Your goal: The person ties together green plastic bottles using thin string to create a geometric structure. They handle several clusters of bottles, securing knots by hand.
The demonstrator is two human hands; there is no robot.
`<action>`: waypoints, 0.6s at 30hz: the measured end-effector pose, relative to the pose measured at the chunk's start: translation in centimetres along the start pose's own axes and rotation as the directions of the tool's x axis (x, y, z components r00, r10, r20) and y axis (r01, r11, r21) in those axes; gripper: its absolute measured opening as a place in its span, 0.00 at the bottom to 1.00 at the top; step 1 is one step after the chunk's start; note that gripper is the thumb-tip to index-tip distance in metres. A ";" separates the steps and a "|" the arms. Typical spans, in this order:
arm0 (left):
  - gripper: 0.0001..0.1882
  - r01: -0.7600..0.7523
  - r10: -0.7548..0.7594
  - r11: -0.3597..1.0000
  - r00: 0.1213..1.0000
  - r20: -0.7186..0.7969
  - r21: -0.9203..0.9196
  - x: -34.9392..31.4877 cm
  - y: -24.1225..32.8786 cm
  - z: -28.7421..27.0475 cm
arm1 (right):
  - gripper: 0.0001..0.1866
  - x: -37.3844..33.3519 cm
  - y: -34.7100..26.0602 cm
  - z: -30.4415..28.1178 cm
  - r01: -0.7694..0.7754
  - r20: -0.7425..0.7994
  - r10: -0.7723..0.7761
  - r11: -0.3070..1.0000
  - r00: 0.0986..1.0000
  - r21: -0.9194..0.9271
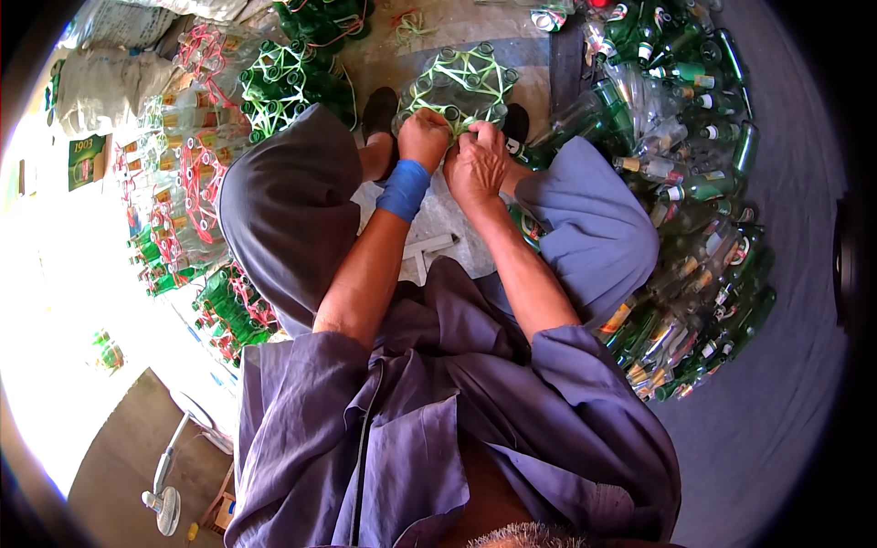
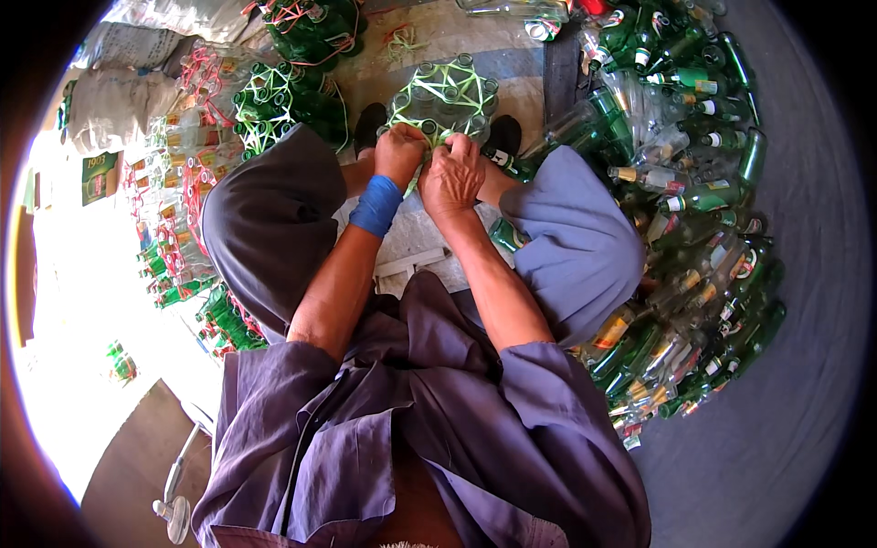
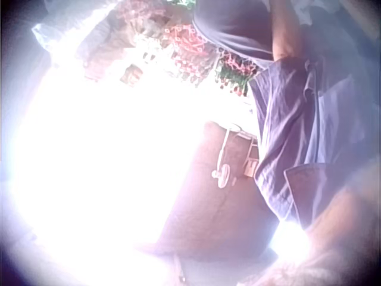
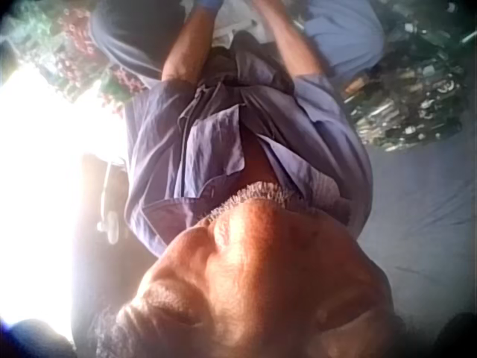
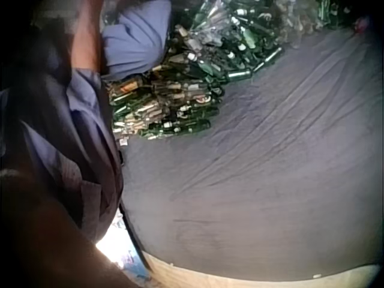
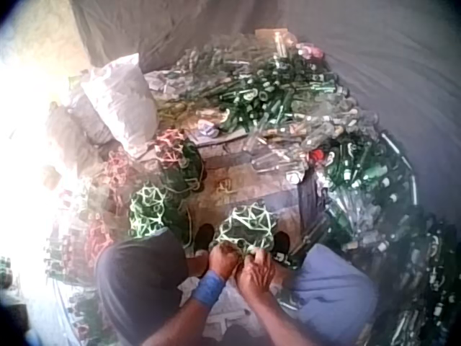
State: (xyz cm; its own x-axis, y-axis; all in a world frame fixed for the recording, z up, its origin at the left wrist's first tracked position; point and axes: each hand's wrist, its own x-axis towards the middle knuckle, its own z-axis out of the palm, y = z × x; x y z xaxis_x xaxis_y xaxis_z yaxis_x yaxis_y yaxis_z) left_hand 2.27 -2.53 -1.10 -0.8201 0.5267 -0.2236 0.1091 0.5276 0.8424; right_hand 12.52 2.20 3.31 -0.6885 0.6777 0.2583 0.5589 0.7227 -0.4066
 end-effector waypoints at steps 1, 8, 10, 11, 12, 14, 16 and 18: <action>0.06 -0.001 0.001 1.000 1.000 0.000 -0.001 0.0 0.1 0.0 | 0.06 -0.1 0.1 0.1 0.000 -0.001 0.000 1.000 1.000 -0.001; 0.06 -0.021 0.021 1.000 1.000 -0.006 -0.007 0.0 -0.2 0.3 | 0.05 -0.3 0.4 0.6 0.028 0.017 -0.029 0.999 0.999 0.023; 0.06 -0.020 0.020 1.000 1.000 -0.012 0.021 -0.1 -0.1 0.3 | 0.05 -0.3 0.4 0.7 0.029 0.013 -0.029 0.999 0.999 0.030; 0.06 -0.027 0.027 0.999 0.999 -0.016 0.028 0.0 -0.2 0.3 | 0.05 -0.2 0.4 0.7 0.023 0.050 -0.025 0.999 0.998 0.035; 0.06 -0.034 0.034 0.999 0.999 -0.020 0.034 0.0 -0.3 0.3 | 0.06 -0.2 0.3 0.7 0.017 0.088 -0.020 0.999 0.996 0.040; 0.06 -0.039 0.040 0.998 0.999 -0.022 0.047 -0.1 -0.1 0.4 | 0.07 -0.2 0.4 1.0 0.019 0.088 -0.022 0.999 0.996 0.030; 0.06 -0.043 0.044 0.997 0.999 -0.025 0.061 -0.1 -0.1 0.4 | 0.08 -0.1 0.1 0.9 0.022 0.089 -0.024 1.000 0.996 0.022; 0.06 -0.037 0.040 0.997 0.998 -0.041 0.073 -0.1 -0.3 0.4 | 0.08 0.4 -0.4 0.4 0.001 0.181 0.000 1.000 0.984 -0.005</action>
State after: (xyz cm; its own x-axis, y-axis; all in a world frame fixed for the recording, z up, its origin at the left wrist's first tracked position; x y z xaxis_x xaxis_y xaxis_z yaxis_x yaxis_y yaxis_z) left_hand 2.52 -2.46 -1.50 -0.8375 0.5194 -0.1695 0.1799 0.5550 0.8122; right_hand 11.81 2.12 3.23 -0.7605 0.6423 0.0956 0.5609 0.7239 -0.4017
